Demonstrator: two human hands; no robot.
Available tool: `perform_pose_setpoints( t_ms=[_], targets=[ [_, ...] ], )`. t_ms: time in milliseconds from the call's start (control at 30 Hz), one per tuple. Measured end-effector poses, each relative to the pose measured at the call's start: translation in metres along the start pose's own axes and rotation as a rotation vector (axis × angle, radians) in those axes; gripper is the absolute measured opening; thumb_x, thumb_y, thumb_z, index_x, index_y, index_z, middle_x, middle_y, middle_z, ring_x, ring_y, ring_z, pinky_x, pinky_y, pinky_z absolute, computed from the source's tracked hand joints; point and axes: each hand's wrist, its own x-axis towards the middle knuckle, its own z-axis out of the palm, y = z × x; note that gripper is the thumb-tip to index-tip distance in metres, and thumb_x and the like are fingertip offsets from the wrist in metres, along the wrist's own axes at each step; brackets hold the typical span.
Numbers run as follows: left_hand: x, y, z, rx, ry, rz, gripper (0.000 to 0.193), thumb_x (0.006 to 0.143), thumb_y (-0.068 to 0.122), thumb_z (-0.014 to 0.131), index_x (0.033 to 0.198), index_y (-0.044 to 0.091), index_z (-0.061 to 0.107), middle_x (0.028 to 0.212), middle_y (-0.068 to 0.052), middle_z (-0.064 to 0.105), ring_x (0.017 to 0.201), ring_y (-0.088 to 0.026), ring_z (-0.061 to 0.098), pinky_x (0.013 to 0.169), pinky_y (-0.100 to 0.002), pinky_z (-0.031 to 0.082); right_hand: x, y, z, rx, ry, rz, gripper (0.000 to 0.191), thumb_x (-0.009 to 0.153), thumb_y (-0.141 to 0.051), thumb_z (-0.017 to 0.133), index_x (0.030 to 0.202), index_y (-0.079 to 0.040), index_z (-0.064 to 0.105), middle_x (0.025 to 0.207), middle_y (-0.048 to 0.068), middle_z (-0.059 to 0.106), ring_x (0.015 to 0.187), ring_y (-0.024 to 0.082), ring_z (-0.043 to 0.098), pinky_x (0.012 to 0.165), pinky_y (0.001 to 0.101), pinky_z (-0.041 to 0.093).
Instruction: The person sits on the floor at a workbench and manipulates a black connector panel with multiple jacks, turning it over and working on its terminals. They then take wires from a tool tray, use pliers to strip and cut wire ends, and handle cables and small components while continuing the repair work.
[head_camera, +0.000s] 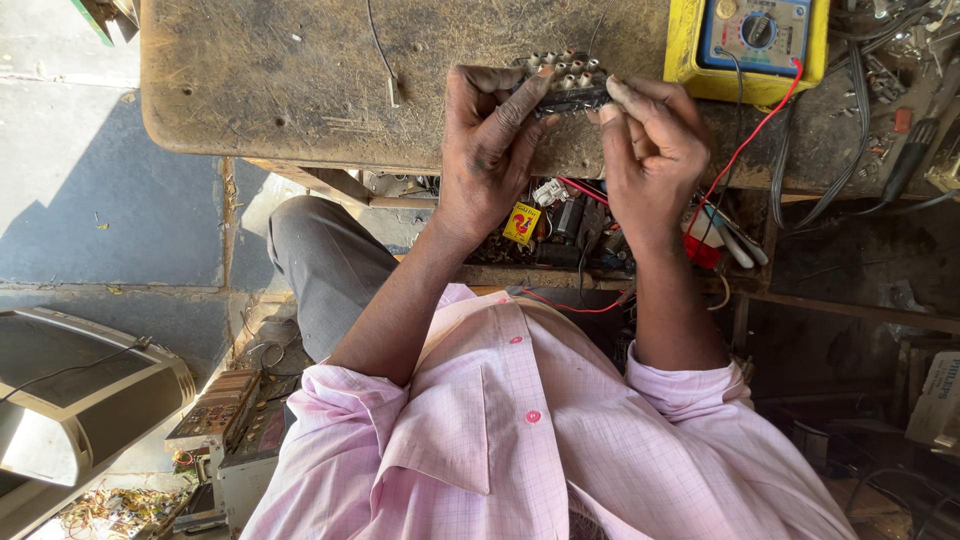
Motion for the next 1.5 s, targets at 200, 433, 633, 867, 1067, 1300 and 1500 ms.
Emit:
perform_pose_setpoints(
  t_ms=[200, 433, 633, 867, 1067, 1300, 1500],
  targets=[
    [0.017, 0.008, -0.005, -0.063, 0.005, 0.059, 0.05, 0.099, -0.004, 0.074, 0.145, 0.005, 0.056, 0.133, -0.011, 0.045, 0.123, -0.021, 0.059, 0.104, -0.029, 0.061, 0.013, -0.023, 0.004, -0.209, 0.046, -0.087, 0.024, 0.099, 0.013, 0.077, 0.121, 0.005, 0.071, 0.118, 0.015, 0.065, 0.105, 0.022, 0.074, 0.087, 0.0307, 0.063],
    [0.031, 0.019, -0.007, -0.102, 0.003, 0.016, 0.049, 0.098, 0.001, 0.08, 0.142, 0.003, 0.059, 0.134, -0.013, 0.046, 0.123, -0.022, 0.062, 0.103, -0.029, 0.062, 0.024, -0.048, 0.002, -0.387, 0.05, -0.161, 0.029, 0.096, 0.01, 0.082, 0.122, 0.003, 0.071, 0.116, 0.013, 0.067, 0.107, 0.025, 0.07, 0.092, 0.0361, 0.059],
    [0.031, 0.015, -0.003, -0.104, -0.004, 0.016, 0.048, 0.099, 0.004, 0.081, 0.141, 0.002, 0.059, 0.134, -0.013, 0.047, 0.122, -0.022, 0.063, 0.104, -0.029, 0.063, 0.026, -0.048, -0.001, -0.387, 0.035, -0.163, 0.029, 0.096, 0.011, 0.082, 0.122, 0.003, 0.07, 0.117, 0.013, 0.067, 0.108, 0.025, 0.071, 0.093, 0.0354, 0.06],
    [0.03, 0.014, -0.005, -0.005, -0.019, 0.02, 0.047, 0.099, 0.008, 0.082, 0.141, 0.001, 0.06, 0.132, -0.013, 0.048, 0.125, -0.024, 0.062, 0.105, -0.033, 0.06, 0.024, -0.044, 0.0, -0.401, 0.039, -0.185, 0.031, 0.094, 0.011, 0.083, 0.121, 0.002, 0.07, 0.118, 0.013, 0.067, 0.108, 0.026, 0.072, 0.09, 0.0353, 0.061],
    [0.031, 0.014, -0.001, -0.001, -0.001, 0.003, 0.042, 0.101, 0.01, 0.08, 0.138, 0.001, 0.061, 0.13, -0.012, 0.047, 0.122, -0.022, 0.062, 0.101, -0.031, 0.063, 0.025, -0.038, 0.001, -0.367, 0.031, -0.177, 0.031, 0.095, 0.011, 0.083, 0.122, 0.003, 0.07, 0.118, 0.013, 0.066, 0.108, 0.024, 0.072, 0.09, 0.0325, 0.063],
    [0.032, 0.014, -0.002, -0.046, 0.01, 0.005, 0.041, 0.103, 0.011, 0.079, 0.139, 0.002, 0.06, 0.132, -0.012, 0.045, 0.123, -0.021, 0.062, 0.101, -0.03, 0.064, 0.025, -0.034, 0.003, -0.347, 0.031, -0.171, 0.031, 0.096, 0.011, 0.082, 0.122, 0.002, 0.07, 0.118, 0.013, 0.066, 0.109, 0.023, 0.072, 0.09, 0.032, 0.064],
    [0.035, 0.016, 0.0, -0.003, 0.015, -0.013, 0.041, 0.102, 0.01, 0.079, 0.138, 0.001, 0.062, 0.13, -0.012, 0.045, 0.122, -0.022, 0.062, 0.1, -0.029, 0.063, 0.027, -0.033, 0.003, -0.363, 0.04, -0.168, 0.031, 0.095, 0.011, 0.082, 0.122, 0.003, 0.07, 0.118, 0.013, 0.067, 0.108, 0.023, 0.072, 0.089, 0.0317, 0.064]
  ],
)
